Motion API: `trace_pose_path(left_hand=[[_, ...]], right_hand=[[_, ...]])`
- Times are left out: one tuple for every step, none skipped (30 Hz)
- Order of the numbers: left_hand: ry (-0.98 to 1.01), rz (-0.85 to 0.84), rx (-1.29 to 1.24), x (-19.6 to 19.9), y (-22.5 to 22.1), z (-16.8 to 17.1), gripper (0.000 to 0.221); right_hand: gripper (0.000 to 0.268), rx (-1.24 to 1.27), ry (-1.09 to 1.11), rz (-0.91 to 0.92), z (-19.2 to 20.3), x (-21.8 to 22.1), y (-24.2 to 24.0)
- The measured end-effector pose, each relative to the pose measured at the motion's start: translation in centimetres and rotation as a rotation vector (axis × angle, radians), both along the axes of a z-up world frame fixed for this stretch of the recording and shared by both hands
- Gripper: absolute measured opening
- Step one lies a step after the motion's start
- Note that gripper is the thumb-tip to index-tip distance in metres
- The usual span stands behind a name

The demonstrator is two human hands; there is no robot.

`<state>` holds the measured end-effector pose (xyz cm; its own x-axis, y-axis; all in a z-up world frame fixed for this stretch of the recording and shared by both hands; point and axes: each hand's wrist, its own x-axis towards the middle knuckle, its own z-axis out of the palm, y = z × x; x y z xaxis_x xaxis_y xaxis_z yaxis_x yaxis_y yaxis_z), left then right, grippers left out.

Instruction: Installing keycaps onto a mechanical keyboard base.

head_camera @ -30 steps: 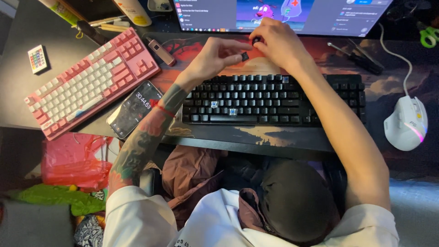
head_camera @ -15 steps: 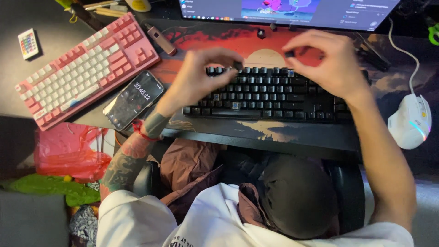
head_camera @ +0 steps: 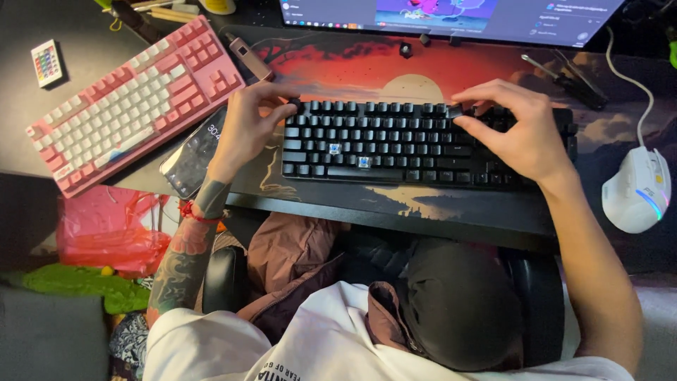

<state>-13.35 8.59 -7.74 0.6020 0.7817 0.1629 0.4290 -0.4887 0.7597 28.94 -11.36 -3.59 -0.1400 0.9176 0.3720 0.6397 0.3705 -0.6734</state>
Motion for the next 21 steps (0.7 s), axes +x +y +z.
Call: trace_pose_path(left_hand=[[-0.001,-0.006,0.001,0.0,0.1,0.2,0.023],[-0.021,-0.002,-0.043,0.0,0.1,0.3,0.023],[-0.041,0.001,-0.087,0.0,0.0,0.3,0.023],[-0.041,0.001,-0.09,-0.1,0.3,0.0,0.023],[-0.043,-0.007,-0.063,-0.3,0.5,-0.2,0.022],[-0.044,-0.013,-0.033,-0.4,0.8,-0.4,0.022],[-0.045,-0.011,-0.034,-0.6,0.9,-0.6,0.022],[-0.049,-0.021,-0.044,-0.8,1.1,-0.7,0.022],[-0.054,-0.03,-0.054,-0.9,1.2,-0.8,0.023],[-0.054,-0.031,-0.054,-1.0,1.1,-0.7,0.023],[-0.052,-0.024,-0.062,-1.1,1.1,-0.7,0.022],[-0.051,-0.018,-0.069,-1.1,1.1,-0.6,0.022],[-0.051,-0.02,-0.07,-1.1,1.2,-0.6,0.022],[-0.043,-0.023,-0.059,-1.1,1.2,-0.6,0.022],[-0.035,-0.025,-0.048,-1.3,1.1,-0.7,0.022],[-0.034,-0.022,-0.05,-1.3,1.1,-0.7,0.022],[-0.026,-0.026,-0.024,-1.3,1.1,-0.8,0.023],[-0.017,-0.029,0.005,-1.4,1.2,-0.7,0.024],[-0.016,-0.023,0.005,-1.3,1.2,-0.8,0.024],[-0.002,-0.02,0.027,-1.3,1.3,-0.8,0.023],[0.011,-0.018,0.048,-1.3,1.3,-0.9,0.022]], right_hand=[[0.028,0.001,-0.001,-0.006,0.0,0.0,0.1],[0.032,0.003,0.0,0.01,0.1,0.0,0.1],[0.035,0.004,0.001,0.026,0.1,-0.1,0.1],[0.035,0.0,0.0,0.026,0.0,0.0,0.0],[0.031,0.022,-0.03,0.024,0.0,0.2,-0.1],[0.026,0.047,-0.061,0.024,0.0,0.3,0.1],[0.026,0.047,-0.062,0.027,0.1,0.2,0.0],[0.026,0.043,-0.06,0.022,0.2,0.2,-0.1],[0.026,0.038,-0.058,0.018,0.3,0.2,-0.3],[0.026,0.038,-0.057,0.017,0.2,0.3,-0.4],[0.025,0.05,-0.085,-0.001,0.0,0.5,-0.6],[0.024,0.062,-0.114,-0.021,-0.1,0.7,-0.8],[0.024,0.061,-0.115,-0.023,-0.1,0.7,-0.9],[0.03,0.057,-0.107,-0.037,-0.1,0.6,-1.0],[0.036,0.053,-0.1,-0.051,-0.1,0.6,-1.2],[0.036,0.051,-0.099,-0.047,-0.5,0.4,-1.2],[0.034,0.066,-0.139,-0.027,-0.9,0.2,-1.3],[0.032,0.083,-0.18,-0.006,-1.2,0.0,-1.2],[0.032,0.084,-0.179,0.0,-1.3,-1.1,-1.1],[0.03,0.053,-0.132,0.005,-1.5,-2.2,-1.0],[0.028,0.021,-0.086,0.011,-1.6,-3.3,-0.9]])
